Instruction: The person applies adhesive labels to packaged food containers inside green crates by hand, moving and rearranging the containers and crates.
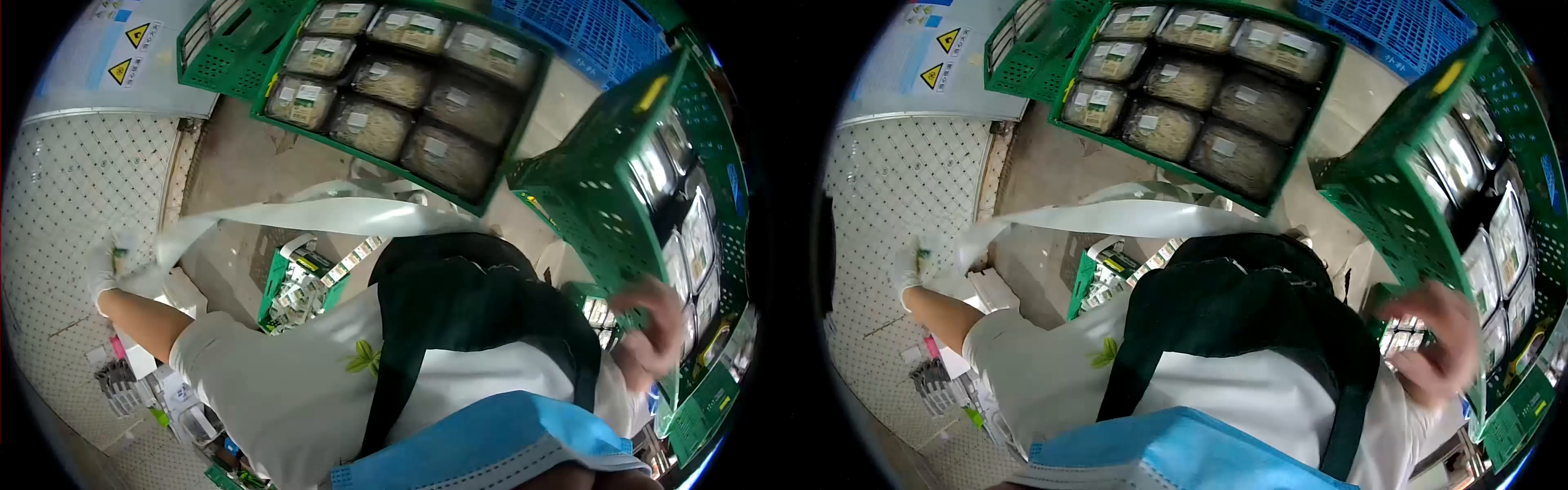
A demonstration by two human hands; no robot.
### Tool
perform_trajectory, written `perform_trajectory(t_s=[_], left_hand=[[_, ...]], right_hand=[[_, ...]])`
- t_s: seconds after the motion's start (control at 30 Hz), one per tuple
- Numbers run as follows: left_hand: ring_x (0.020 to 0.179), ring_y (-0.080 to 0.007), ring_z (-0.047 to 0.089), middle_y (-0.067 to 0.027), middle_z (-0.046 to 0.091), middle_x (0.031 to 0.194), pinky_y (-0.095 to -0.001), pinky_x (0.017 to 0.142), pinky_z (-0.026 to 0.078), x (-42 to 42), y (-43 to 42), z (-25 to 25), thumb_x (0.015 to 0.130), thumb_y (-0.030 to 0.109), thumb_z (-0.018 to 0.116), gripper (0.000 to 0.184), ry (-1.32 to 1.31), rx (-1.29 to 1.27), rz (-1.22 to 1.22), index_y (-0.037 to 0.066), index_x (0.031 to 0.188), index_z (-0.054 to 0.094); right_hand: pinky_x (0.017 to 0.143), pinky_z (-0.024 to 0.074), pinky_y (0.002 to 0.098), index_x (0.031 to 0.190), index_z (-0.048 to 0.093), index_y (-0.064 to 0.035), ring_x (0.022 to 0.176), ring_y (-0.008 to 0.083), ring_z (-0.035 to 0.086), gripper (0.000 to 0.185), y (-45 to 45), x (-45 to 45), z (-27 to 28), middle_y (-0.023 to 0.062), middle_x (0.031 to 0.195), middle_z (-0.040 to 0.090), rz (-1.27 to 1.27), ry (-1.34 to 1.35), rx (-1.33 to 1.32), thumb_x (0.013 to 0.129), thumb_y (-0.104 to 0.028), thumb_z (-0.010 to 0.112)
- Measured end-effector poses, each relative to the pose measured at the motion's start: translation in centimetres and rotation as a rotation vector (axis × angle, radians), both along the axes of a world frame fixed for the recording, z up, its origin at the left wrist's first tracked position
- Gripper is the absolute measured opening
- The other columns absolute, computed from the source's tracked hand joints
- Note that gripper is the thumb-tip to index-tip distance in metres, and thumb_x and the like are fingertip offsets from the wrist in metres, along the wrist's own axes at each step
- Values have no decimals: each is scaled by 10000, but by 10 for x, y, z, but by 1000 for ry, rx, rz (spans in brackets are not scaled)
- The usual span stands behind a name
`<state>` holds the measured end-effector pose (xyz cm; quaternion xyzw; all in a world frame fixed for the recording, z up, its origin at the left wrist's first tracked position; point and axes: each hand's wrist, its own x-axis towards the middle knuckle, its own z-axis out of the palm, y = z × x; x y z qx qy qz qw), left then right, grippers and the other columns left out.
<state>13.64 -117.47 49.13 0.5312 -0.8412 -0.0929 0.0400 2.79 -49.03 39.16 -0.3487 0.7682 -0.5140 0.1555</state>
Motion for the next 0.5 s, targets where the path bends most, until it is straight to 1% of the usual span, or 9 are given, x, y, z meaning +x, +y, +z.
perform_trajectory(t_s=[0.03,0.07,0.13,0.2,0.23,0.27,0.3,0.4,0.5], left_hand=[[768,-198,538,-129,584,843,-306,697,405,8,-45,-21,786,347,507,409,-460,-247,91,8,1010,551],[766,-227,553,-140,585,865,-311,691,423,5,-89,-54,768,276,507,338,-568,-395,-333,47,1010,561],[809,-281,561,-162,577,927,-317,696,444,-61,-105,-104,712,132,507,321,-487,-129,-582,90,1024,567],[770,-146,549,-70,603,866,-263,669,421,-140,-61,-181,759,198,553,276,546,837,-382,46,986,593],[746,-91,511,-30,594,853,-240,648,403,-178,-31,-196,780,251,553,313,413,577,-564,7,972,591],[725,-94,510,-45,598,845,-237,647,401,-213,-28,-227,785,240,543,300,343,610,-561,4,964,590],[778,-157,557,-82,613,876,-263,694,420,-243,-17,-256,798,213,511,267,390,593,-529,7,939,603],[853,-239,561,-132,578,975,-315,752,420,-306,-22,-342,804,289,476,309,312,325,-747,35,933,595],[882,-362,533,-197,527,1039,-420,768,412,-323,9,-359,845,404,320,478,-27,39,-651,50,1138,449]], right_hand=[[613,428,328,840,539,33,700,275,543,287,-52,-18,-18,140,808,573,30,88,84,699,-205,616],[636,432,327,849,547,13,732,269,547,214,-105,-44,-39,125,815,575,-57,157,96,711,-142,598],[652,441,324,874,558,-4,734,259,550,163,-201,-111,-87,120,802,573,-263,152,46,722,-61,573],[650,452,336,863,571,-21,741,295,575,151,-260,-212,-145,161,810,584,-429,457,171,769,-126,517],[667,452,369,893,573,-27,766,322,574,215,-277,-262,-173,164,839,588,-506,470,272,795,-191,475],[701,446,374,931,568,-42,811,317,564,238,-285,-314,-204,152,875,588,-525,448,526,800,-207,456],[734,440,380,968,563,-57,856,311,554,264,-285,-350,-227,140,910,589,-536,427,776,806,-223,436],[846,389,381,1018,541,-80,1030,292,450,302,-286,-361,-270,123,1062,519,-677,546,999,816,-273,427],[859,383,384,1034,523,-67,1045,283,429,330,-290,-352,-256,118,1087,468,-631,618,1251,838,-309,414]])
